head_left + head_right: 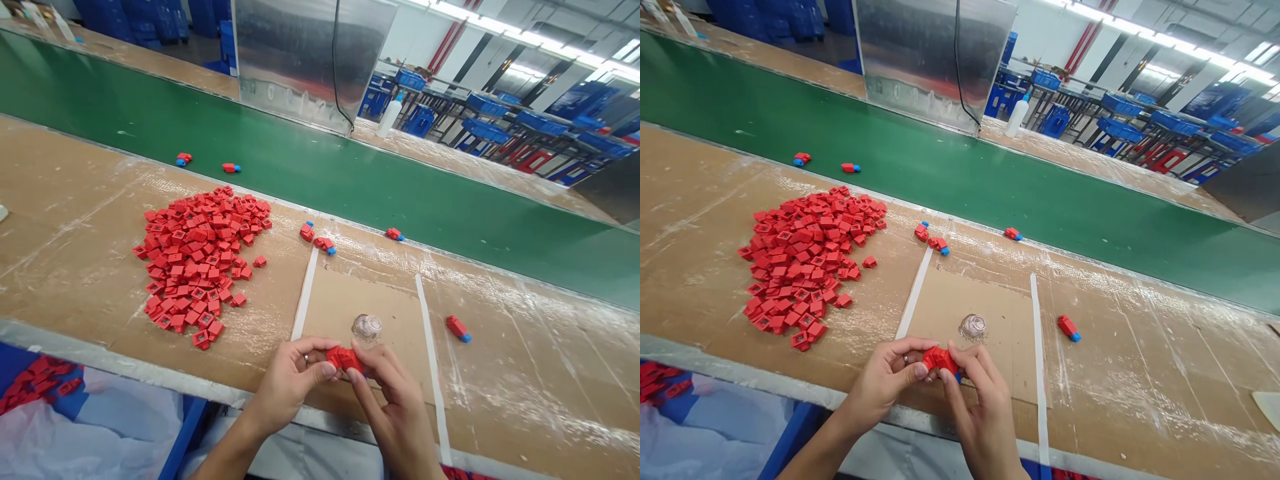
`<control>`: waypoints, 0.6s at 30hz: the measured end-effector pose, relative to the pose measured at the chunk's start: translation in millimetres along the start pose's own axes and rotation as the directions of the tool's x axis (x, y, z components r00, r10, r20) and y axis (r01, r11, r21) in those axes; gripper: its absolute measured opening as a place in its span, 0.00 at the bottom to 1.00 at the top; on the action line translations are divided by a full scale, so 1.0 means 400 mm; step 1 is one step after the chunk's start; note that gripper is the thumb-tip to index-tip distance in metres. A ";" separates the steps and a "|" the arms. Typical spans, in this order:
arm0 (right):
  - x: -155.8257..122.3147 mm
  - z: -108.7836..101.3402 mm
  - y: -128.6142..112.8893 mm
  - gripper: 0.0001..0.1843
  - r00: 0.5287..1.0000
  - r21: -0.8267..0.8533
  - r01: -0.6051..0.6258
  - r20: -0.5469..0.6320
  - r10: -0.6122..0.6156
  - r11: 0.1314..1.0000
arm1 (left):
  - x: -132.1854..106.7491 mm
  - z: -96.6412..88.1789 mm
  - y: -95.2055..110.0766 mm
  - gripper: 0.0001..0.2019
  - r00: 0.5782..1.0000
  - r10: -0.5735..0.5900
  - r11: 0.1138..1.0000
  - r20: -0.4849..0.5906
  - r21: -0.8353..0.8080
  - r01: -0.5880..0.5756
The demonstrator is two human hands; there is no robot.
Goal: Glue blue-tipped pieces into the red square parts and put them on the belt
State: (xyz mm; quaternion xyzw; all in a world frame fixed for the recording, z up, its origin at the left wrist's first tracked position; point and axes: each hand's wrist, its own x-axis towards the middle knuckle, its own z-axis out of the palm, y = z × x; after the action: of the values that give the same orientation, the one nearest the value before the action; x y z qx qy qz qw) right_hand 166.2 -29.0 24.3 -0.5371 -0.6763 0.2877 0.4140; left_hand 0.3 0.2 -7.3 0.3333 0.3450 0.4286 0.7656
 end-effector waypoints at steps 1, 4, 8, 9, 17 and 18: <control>-0.003 0.002 0.002 0.11 1.000 -0.019 0.007 0.003 -0.007 1.000 | 0.000 -0.001 -0.002 0.14 1.000 0.005 1.000 -0.004 0.007 -0.005; -0.010 0.004 0.012 0.12 0.999 -0.033 0.019 0.040 -0.017 0.999 | 0.002 0.001 -0.001 0.13 1.000 0.017 0.999 -0.011 0.028 -0.017; -0.007 -0.002 0.018 0.11 0.994 -0.022 0.022 0.107 -0.019 1.000 | 0.003 0.006 0.008 0.11 1.000 0.019 0.999 -0.007 0.042 -0.019; -0.005 -0.004 0.017 0.11 0.992 -0.026 0.027 0.125 -0.023 0.999 | 0.003 0.007 0.010 0.10 1.000 0.027 0.998 -0.005 0.052 -0.026; -0.005 -0.004 0.010 0.10 0.987 -0.078 0.041 0.161 -0.028 0.996 | -0.006 0.009 0.014 0.09 0.999 0.044 0.994 0.007 0.095 -0.044; -0.007 -0.004 0.011 0.10 0.987 -0.079 0.044 0.158 -0.031 0.996 | -0.006 0.008 0.015 0.09 0.999 0.046 0.994 0.008 0.098 -0.047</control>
State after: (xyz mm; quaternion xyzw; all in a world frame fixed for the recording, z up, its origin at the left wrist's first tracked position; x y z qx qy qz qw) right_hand 170.0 -30.7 20.6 -0.5167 -0.7280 0.2929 0.3425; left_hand -0.8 -0.2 -0.1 0.3797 0.3555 0.4280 0.7391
